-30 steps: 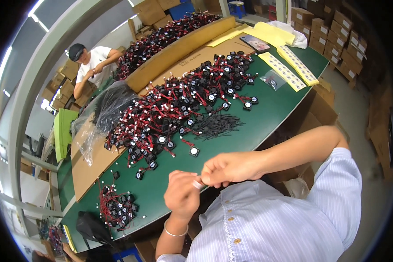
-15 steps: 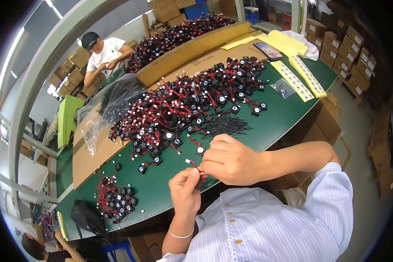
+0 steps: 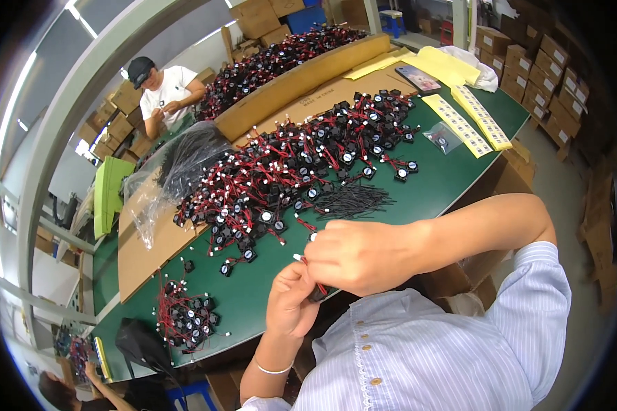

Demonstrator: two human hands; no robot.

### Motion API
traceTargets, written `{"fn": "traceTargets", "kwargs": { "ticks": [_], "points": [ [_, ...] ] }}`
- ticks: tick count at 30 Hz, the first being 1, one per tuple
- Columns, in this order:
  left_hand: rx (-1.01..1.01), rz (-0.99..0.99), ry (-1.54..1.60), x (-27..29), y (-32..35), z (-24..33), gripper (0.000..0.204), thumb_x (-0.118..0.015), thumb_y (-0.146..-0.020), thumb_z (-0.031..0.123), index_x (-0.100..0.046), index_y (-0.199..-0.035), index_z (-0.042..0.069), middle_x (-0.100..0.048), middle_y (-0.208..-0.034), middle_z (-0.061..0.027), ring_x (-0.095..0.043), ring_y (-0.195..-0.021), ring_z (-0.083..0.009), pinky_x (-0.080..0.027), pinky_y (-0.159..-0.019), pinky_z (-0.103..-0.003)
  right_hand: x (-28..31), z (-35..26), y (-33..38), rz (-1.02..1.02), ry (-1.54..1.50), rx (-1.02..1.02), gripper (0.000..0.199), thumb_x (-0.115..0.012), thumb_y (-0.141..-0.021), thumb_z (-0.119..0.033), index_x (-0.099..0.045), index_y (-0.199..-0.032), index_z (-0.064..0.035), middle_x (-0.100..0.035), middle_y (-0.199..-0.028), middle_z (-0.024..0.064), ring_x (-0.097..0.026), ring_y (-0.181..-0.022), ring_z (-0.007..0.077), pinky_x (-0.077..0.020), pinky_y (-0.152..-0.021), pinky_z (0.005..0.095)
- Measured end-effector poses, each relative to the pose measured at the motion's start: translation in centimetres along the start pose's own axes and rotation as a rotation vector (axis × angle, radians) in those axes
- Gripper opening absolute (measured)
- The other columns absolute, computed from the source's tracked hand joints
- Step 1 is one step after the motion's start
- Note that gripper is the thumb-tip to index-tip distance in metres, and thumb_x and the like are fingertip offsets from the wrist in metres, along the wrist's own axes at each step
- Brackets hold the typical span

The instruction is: The person inspects and sorts small electronic cooling fans with wires by hand at a factory workbench.

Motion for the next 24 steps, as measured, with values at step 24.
{"fn": "traceTargets", "kwargs": {
  "ticks": [24],
  "points": [
    [-0.887, 0.245, -0.491, -0.8, 0.4, -0.4, 0.011, -0.058, -0.082, 0.007, -0.051, -0.075, 0.0, -0.049, -0.096, -0.0093, -0.051, -0.077, -0.0129, -0.044, -0.066, -0.023, -3.2, -2.4, 2.4, 0.422, 0.342, -0.339, 0.026, -0.066, -0.064, -0.017, -0.063, -0.09, -0.0102, -0.056, -0.09, -0.0016, -0.05, -0.082, 0.014, -0.0326, -0.074, 0.0355]
  ]
}}
Point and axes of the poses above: each hand's wrist, its own y-axis away from the middle knuckle, its own x-axis out of the back of the hand, z = x × y, the point moved 2 cm from there along -y, towards the middle knuckle
